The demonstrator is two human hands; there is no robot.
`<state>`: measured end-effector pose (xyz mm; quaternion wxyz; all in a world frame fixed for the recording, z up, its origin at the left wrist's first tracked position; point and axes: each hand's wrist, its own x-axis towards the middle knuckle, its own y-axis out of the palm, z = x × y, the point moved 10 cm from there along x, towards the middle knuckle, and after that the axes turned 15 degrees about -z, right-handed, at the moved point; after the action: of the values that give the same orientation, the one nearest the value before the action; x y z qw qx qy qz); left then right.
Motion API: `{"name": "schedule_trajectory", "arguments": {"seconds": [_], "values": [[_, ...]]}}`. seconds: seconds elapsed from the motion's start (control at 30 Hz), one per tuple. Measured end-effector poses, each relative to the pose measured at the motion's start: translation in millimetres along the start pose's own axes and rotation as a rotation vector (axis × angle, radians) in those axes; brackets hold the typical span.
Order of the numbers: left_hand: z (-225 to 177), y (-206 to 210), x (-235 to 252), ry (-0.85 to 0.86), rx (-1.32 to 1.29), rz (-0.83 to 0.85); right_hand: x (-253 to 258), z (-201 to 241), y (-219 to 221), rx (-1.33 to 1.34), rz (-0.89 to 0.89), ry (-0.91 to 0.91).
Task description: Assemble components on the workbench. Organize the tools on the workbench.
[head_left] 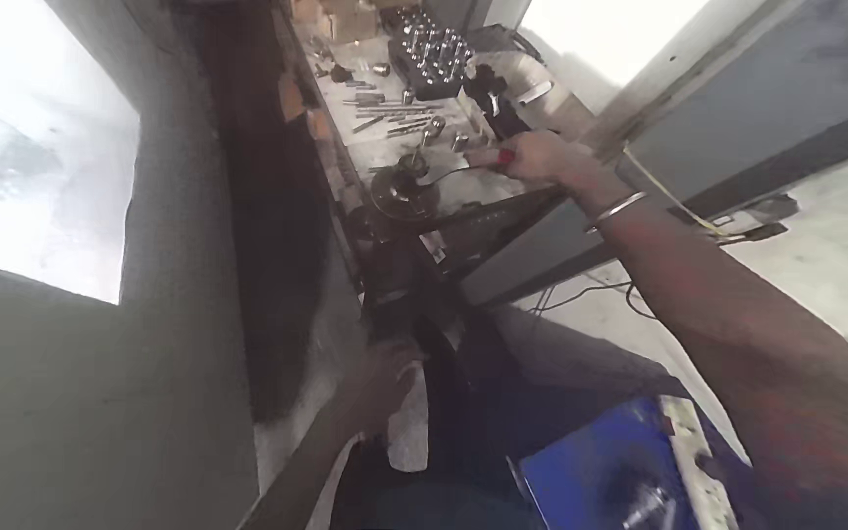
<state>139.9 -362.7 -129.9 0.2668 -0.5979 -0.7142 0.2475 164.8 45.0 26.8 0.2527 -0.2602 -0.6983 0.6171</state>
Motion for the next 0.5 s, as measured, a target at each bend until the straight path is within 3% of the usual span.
{"name": "schedule_trajectory", "arguments": {"seconds": [0.07, 0.17, 0.33, 0.43, 0.5], "values": [[-64, -48, 80, 0.257, 0.035, -0.223, 9, -5, -8, -0.019, -0.073, -0.058], [-127, -92, 182, 0.343, 0.283, -0.325, 10, 3, -11, -0.006, -0.060, -0.046], [-130, -82, 318, 0.120, 0.640, -0.358, -18, 4, -7, 0.127, -0.264, 0.012], [-119, -68, 351, -0.039, 0.527, -0.316, -14, 3, -5, 0.106, -0.221, 0.078], [-115, -69, 351, -0.043, 0.502, -0.355, -12, 5, -3, 0.111, -0.175, 0.125]]}}
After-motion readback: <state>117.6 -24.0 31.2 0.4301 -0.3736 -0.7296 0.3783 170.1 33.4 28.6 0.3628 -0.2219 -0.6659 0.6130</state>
